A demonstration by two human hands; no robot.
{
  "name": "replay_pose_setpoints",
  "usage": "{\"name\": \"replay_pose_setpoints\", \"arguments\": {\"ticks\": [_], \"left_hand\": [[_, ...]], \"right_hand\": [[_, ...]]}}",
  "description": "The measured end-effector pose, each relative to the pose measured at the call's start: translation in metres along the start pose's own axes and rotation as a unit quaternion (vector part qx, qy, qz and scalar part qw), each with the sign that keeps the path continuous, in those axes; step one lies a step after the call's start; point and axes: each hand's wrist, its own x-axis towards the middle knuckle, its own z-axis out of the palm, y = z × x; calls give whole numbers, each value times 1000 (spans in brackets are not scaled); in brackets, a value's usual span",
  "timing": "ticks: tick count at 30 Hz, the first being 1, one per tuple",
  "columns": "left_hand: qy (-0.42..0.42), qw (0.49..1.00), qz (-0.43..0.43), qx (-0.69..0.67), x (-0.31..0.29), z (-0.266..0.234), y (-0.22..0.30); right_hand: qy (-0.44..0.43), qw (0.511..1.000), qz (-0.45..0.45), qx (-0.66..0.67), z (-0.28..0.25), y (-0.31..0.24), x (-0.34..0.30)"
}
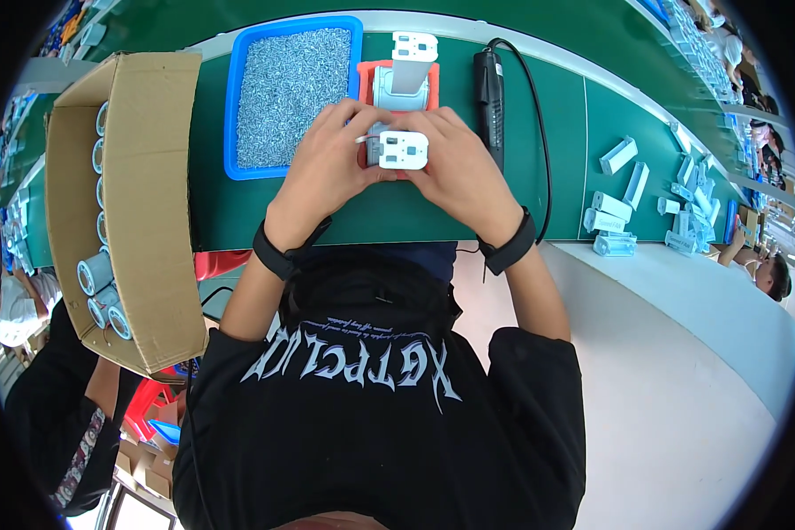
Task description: The person takes a motor from a box, places it into a jig, and fits a plastic housing over it. They then pick up a screw from a tray and use a power screwdriver to drive it into the assembly, repeating the process for a second unit.
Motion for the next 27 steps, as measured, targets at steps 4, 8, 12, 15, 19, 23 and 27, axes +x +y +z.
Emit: {"name": "replay_pose_setpoints", "arguments": {"ticks": [4, 8, 12, 15, 19, 23, 27], "left_hand": [[4, 1000, -15, -5, 2, 1, 1], [1, 1000, 2, -26, 5, 0, -6], [6, 999, 6, -37, 6, 0, -9], [3, 999, 2, -52, 6, 0, -10], [9, 999, -2, -44, 6, 2, -12], [50, 998, 10, -21, 3, 6, -8], [87, 996, -1, -13, -2, -3, -7]], "right_hand": [[2, 996, -5, -89, -5, -7, 1], [1, 997, 12, -80, -3, -13, 4], [7, 994, -10, -108, -2, -14, 8], [18, 996, -20, -85, -3, -11, 11], [1, 996, 53, -70, 4, -7, 9], [60, 998, 19, -31, 10, 4, 3], [71, 993, 89, -19, -8, 28, -12]]}}
